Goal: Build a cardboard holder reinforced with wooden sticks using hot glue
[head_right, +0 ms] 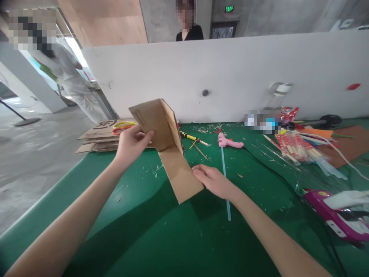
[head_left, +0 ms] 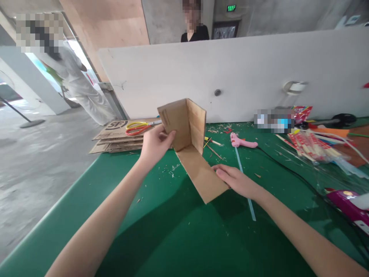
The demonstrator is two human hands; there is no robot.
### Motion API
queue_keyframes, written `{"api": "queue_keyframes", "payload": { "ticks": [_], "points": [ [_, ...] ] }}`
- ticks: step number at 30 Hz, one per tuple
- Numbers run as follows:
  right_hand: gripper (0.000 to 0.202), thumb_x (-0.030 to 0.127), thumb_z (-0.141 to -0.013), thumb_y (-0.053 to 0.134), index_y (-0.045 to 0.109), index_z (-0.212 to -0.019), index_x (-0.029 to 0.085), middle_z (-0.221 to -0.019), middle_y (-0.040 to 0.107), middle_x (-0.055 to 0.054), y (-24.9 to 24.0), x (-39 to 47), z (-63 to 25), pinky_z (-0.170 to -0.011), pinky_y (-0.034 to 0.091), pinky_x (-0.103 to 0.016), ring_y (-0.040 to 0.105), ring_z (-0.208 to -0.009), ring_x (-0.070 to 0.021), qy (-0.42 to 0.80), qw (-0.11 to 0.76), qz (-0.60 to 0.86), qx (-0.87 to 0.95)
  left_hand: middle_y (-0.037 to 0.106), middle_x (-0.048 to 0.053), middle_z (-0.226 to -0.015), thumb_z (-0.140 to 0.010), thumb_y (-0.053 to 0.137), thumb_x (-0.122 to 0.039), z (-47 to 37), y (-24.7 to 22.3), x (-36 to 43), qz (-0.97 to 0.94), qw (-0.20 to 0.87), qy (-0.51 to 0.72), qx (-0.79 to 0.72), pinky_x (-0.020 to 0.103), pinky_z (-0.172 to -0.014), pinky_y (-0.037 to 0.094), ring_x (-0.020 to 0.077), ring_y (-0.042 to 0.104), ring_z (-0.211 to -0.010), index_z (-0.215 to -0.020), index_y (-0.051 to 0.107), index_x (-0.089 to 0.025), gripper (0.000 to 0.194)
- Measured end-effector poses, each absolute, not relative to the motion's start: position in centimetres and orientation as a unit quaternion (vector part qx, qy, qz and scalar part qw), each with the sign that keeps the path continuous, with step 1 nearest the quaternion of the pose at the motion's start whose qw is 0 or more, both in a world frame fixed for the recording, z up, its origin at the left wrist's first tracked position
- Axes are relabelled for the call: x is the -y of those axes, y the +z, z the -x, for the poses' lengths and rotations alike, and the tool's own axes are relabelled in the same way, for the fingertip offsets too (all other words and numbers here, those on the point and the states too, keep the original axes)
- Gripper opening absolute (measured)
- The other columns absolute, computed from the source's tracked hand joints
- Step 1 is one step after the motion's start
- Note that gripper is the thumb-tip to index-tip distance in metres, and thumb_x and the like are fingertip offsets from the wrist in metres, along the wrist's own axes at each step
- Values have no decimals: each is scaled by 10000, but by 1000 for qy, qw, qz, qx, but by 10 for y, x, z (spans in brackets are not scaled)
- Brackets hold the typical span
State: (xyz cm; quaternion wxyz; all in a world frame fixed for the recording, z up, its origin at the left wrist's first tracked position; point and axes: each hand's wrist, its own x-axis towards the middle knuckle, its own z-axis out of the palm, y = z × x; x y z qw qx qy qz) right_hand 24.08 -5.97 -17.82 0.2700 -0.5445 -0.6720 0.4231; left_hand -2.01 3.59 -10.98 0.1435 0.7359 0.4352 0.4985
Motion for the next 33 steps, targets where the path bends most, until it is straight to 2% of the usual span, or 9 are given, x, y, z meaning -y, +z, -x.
{"api": "queue_keyframes", "payload": {
  "ticks": [4,8,12,15,18,21,25,28,33],
  "points": [
    [534,639,-827,454,509,-1160,225,-975,614,-83,-182,57,-242,-511,518,-279,611,-771,-188,594,429,431,527,676,17,-743,-779,581,-301,32,-108,-44,-670,126,569,-459,213,-548,490,144,657,-626,-855,640,-157,173],
    [421,479,-769,649,510,-1104,268,-1019,586,-49,-179,56,-240,-555,578,-299,616,-895,-202,625,518,380,443,667,29,-789,-759,599,-325,28,-122,-49,-610,173,612,-473,239,-540,534,146,651,-618,-856,601,-161,190],
    [435,358,-760,694,492,-1140,295,-1134,554,-44,-177,57,-232,-551,593,-299,622,-942,-210,597,539,422,419,656,54,-901,-716,653,-334,10,-144,-48,-568,302,632,-433,308,-595,583,185,671,-715,-918,562,-161,282],
    [438,315,-761,690,493,-1151,283,-1202,542,-54,-178,55,-232,-567,599,-305,638,-925,-208,549,561,460,414,651,101,-1042,-738,643,-384,5,-155,-41,-594,365,606,-384,392,-781,577,244,657,-938,-1022,555,-152,377],
    [425,295,-757,683,501,-1139,248,-1138,579,-64,-182,50,-239,-639,612,-334,641,-928,-211,501,587,486,410,630,118,-1167,-747,639,-416,17,-158,-28,-689,382,517,-334,418,-929,506,275,588,-1113,-1109,562,-174,442],
    [426,291,-748,685,508,-1126,207,-1054,599,-67,-187,43,-247,-766,604,-374,642,-908,-198,464,609,498,407,642,112,-1176,-678,720,-364,39,-158,-15,-753,400,423,-307,412,-940,491,295,597,-1095,-1169,583,-198,536],
    [393,335,-744,686,522,-1070,189,-1013,587,-60,-194,40,-249,-835,586,-405,638,-891,-189,443,611,497,427,609,71,-1252,-809,601,-356,62,-161,-4,-820,403,240,-327,403,-947,468,283,581,-1114,-1287,527,-260,493],
    [367,397,-774,660,509,-1048,205,-1004,572,-48,-199,42,-243,-853,577,-419,639,-905,-193,432,590,484,481,626,74,-1226,-867,510,-445,69,-163,2,-762,467,240,-379,389,-920,479,283,585,-1100,-1206,588,-227,411],
    [359,465,-820,603,464,-1043,221,-986,572,-44,-198,50,-229,-952,514,-454,633,-980,-213,450,558,461,523,600,91,-1244,-882,408,-582,70,-156,12,-631,576,313,-415,340,-886,486,259,592,-1077,-1224,533,-214,517]
  ]
}}
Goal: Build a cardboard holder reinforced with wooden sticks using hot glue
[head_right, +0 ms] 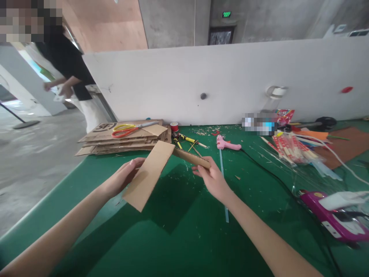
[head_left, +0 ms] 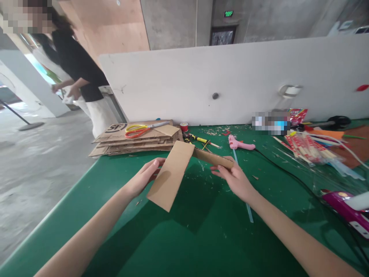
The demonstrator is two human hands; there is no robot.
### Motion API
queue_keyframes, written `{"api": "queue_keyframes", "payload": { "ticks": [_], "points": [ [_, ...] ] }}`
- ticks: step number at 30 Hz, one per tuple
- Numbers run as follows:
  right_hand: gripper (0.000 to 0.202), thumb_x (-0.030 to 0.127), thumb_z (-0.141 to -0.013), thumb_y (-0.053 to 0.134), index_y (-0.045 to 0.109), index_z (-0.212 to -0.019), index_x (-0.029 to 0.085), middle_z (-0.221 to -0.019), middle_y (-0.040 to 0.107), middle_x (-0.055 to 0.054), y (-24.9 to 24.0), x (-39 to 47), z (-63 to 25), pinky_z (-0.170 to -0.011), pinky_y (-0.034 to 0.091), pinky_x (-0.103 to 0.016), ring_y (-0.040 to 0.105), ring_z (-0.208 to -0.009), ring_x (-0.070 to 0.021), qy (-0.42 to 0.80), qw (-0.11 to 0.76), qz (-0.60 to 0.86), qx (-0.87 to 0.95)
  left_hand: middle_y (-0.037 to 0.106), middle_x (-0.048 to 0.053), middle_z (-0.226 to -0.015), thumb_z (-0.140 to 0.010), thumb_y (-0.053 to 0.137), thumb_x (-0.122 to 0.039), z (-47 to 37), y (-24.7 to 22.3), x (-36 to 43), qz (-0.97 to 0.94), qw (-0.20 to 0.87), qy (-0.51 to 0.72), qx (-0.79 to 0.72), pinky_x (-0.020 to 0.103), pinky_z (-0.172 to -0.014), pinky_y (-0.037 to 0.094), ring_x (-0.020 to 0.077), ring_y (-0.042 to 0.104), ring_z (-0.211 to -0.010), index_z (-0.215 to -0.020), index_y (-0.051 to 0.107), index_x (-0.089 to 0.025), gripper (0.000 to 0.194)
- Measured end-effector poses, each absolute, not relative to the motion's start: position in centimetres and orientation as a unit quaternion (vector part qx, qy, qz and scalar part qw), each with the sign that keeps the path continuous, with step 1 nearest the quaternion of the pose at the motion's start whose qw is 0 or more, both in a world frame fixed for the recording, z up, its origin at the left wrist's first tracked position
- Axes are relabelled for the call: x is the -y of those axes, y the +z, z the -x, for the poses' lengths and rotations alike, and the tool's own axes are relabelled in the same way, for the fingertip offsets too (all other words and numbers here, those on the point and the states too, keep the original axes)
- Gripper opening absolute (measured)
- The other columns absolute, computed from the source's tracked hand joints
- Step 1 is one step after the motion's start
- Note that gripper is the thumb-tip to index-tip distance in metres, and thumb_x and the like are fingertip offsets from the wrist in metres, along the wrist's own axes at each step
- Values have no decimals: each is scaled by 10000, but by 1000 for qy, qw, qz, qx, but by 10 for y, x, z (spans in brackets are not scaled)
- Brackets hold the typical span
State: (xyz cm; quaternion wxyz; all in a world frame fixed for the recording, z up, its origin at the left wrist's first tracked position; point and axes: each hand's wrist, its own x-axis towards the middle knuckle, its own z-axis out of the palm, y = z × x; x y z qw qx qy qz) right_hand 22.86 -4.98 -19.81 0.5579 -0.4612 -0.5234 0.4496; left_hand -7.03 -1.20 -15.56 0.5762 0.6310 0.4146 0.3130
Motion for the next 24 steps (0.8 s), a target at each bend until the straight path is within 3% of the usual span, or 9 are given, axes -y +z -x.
{"api": "queue_keyframes", "payload": {
  "ticks": [5,8,14,20,24],
  "points": [
    [253,421,-897,505,423,-1071,257,-1117,555,-51,-192,63,-220,-1029,443,-452,582,-1108,-203,479,536,420,554,631,74,-1145,-799,586,-534,69,-138,10,-562,658,279,-417,330,-729,547,254,639,-962,-1237,477,-270,524],
    [224,367,-933,435,402,-1136,280,-1174,545,-58,-187,71,-220,-1038,422,-456,538,-1163,-204,478,474,424,606,629,83,-1172,-746,672,-478,75,-131,2,-547,662,249,-447,328,-704,567,254,660,-929,-1278,456,-292,603],
    [485,247,-884,440,361,-1354,333,-1396,386,-76,-188,69,-238,-1019,395,-513,445,-1247,-275,342,287,465,765,548,120,-1315,-698,714,-456,104,-118,-15,-616,613,225,-441,352,-773,580,331,605,-1089,-1359,392,-306,751],
    [530,406,-894,437,362,-1400,268,-1227,506,-115,-191,50,-233,-974,414,-508,479,-1167,-282,241,252,520,780,513,99,-1366,-700,724,-429,132,-106,-20,-664,586,212,-413,395,-873,540,335,539,-1185,-1387,364,-339,781],
    [704,506,-823,535,323,-1435,230,-1387,405,-144,-179,36,-218,-1030,362,-519,356,-1306,-320,221,212,511,803,536,103,-1340,-690,735,-419,135,-103,-16,-686,582,191,-392,401,-876,534,345,537,-1184,-1390,381,-329,789]
  ]
}}
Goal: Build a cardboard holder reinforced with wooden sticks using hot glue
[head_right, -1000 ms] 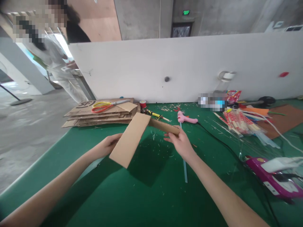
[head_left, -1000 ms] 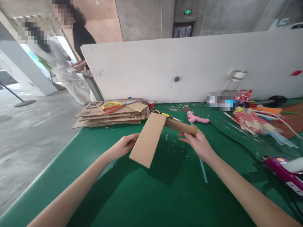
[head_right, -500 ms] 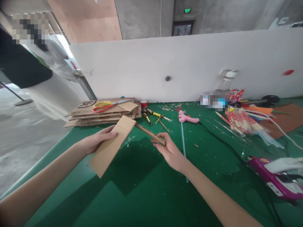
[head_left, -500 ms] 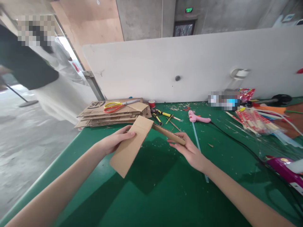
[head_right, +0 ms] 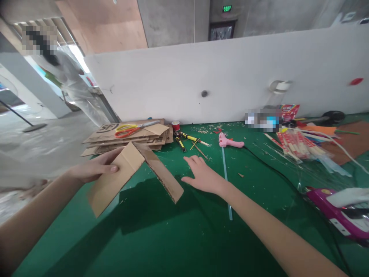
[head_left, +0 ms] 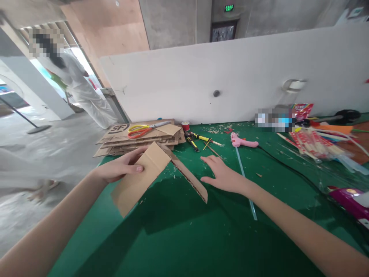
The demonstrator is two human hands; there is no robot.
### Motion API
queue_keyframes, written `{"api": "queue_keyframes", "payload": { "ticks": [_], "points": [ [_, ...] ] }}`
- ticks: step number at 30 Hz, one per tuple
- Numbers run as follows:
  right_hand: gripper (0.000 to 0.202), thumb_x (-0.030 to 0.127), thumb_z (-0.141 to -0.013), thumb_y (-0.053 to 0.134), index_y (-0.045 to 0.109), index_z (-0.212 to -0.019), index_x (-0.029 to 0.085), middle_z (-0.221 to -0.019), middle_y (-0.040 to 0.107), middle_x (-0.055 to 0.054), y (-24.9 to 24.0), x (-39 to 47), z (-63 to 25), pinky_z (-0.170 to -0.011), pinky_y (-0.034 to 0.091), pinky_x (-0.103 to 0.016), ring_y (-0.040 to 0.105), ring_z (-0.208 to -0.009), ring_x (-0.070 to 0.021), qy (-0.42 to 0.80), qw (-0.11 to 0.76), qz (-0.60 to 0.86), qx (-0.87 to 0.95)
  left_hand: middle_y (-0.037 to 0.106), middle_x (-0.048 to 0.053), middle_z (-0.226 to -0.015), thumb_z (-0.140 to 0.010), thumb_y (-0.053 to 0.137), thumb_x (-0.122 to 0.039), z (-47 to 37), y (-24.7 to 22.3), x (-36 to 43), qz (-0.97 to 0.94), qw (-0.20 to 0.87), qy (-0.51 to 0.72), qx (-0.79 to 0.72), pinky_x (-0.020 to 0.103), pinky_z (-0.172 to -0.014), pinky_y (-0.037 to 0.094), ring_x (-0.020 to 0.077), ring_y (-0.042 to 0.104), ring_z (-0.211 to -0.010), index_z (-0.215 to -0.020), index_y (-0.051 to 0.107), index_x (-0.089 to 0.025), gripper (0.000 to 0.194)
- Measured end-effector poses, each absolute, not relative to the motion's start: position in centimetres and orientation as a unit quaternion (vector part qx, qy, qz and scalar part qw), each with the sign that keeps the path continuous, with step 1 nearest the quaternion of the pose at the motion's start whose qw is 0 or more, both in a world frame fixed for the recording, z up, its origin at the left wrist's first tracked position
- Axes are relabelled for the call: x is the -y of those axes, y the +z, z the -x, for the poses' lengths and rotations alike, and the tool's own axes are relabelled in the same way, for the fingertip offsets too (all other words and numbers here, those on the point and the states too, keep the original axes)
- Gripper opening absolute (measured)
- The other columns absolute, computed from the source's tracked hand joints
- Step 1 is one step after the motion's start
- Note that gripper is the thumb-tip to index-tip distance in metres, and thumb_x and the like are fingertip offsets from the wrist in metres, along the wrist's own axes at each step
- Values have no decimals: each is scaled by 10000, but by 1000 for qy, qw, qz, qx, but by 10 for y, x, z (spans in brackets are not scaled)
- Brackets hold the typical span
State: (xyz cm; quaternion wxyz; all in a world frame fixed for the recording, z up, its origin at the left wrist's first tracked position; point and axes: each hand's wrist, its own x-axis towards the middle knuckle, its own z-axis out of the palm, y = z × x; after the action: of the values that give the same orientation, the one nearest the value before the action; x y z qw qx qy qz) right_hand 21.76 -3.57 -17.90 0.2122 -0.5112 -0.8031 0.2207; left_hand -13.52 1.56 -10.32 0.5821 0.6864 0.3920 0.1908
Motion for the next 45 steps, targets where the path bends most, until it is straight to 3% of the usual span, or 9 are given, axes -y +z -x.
{"api": "queue_keyframes", "payload": {
  "ticks": [6,10,14,23,29,34,39,42,45],
  "points": [
    [847,462,-760,638,260,-1472,203,-1487,338,-147,-155,17,-188,-1073,306,-504,290,-1369,-320,230,234,453,829,471,69,-1412,-694,716,-447,129,-102,-11,-745,551,122,-356,404,-931,500,360,456,-1266,-1384,396,-335,769],
    [395,350,-847,543,596,-1220,234,-1134,674,-62,-133,19,-182,-847,477,-364,617,-1022,-226,307,239,392,834,451,59,-1432,-684,735,-389,127,-98,-12,-774,523,106,-341,390,-961,481,341,434,-1293,-1373,419,-327,761],
    [215,317,-852,540,725,-920,231,-868,729,-18,-108,23,-203,-730,480,-308,657,-796,-167,315,255,393,826,445,71,-1435,-686,733,-362,129,-95,-11,-787,506,95,-339,407,-959,480,348,425,-1297,-1386,403,-322,775],
    [223,391,-739,700,693,-849,197,-821,684,-37,-113,-8,-254,-733,553,-330,648,-785,-155,376,579,442,572,406,51,-1465,-690,734,-361,133,-97,-9,-799,486,88,-344,436,-985,457,366,392,-1318,-1384,407,-342,768],
    [144,317,-752,684,602,-791,205,-793,627,-18,-120,-26,-286,-741,565,-346,639,-779,-151,373,676,482,415,324,26,-1512,-671,748,-361,145,-99,-10,-841,430,77,-319,467,-1099,320,349,254,-1393,-1409,367,-350,830],
    [335,377,-742,707,612,-1040,256,-1102,649,-62,-113,-12,-276,-865,522,-415,610,-1038,-231,384,573,488,535,341,5,-1502,-650,761,-327,150,-95,-7,-843,428,77,-316,471,-1106,301,340,261,-1391,-1403,370,-366,849],
    [859,342,-682,754,328,-1428,345,-1473,388,-39,-129,16,-212,-1057,368,-433,390,-1325,-264,414,304,348,784,355,-21,-1496,-653,743,-263,143,-80,0,-841,441,76,-305,451,-1101,301,319,286,-1380,-1393,381,-360,830],
    [793,272,-770,646,266,-1465,294,-1418,462,-75,-149,28,-176,-963,437,-390,464,-1261,-247,426,193,320,824,422,-19,-1456,-629,760,-266,137,-68,7,-834,461,74,-293,417,-1078,343,308,373,-1337,-1377,407,-366,833],
    [406,269,-892,461,532,-1285,198,-1008,686,-66,-155,33,-161,-721,489,-287,636,-873,-165,441,126,301,836,473,-3,-1418,-613,770,-272,137,-59,11,-825,477,66,-295,407,-1027,408,311,450,-1281,-1373,418,-352,841]
  ]
}}
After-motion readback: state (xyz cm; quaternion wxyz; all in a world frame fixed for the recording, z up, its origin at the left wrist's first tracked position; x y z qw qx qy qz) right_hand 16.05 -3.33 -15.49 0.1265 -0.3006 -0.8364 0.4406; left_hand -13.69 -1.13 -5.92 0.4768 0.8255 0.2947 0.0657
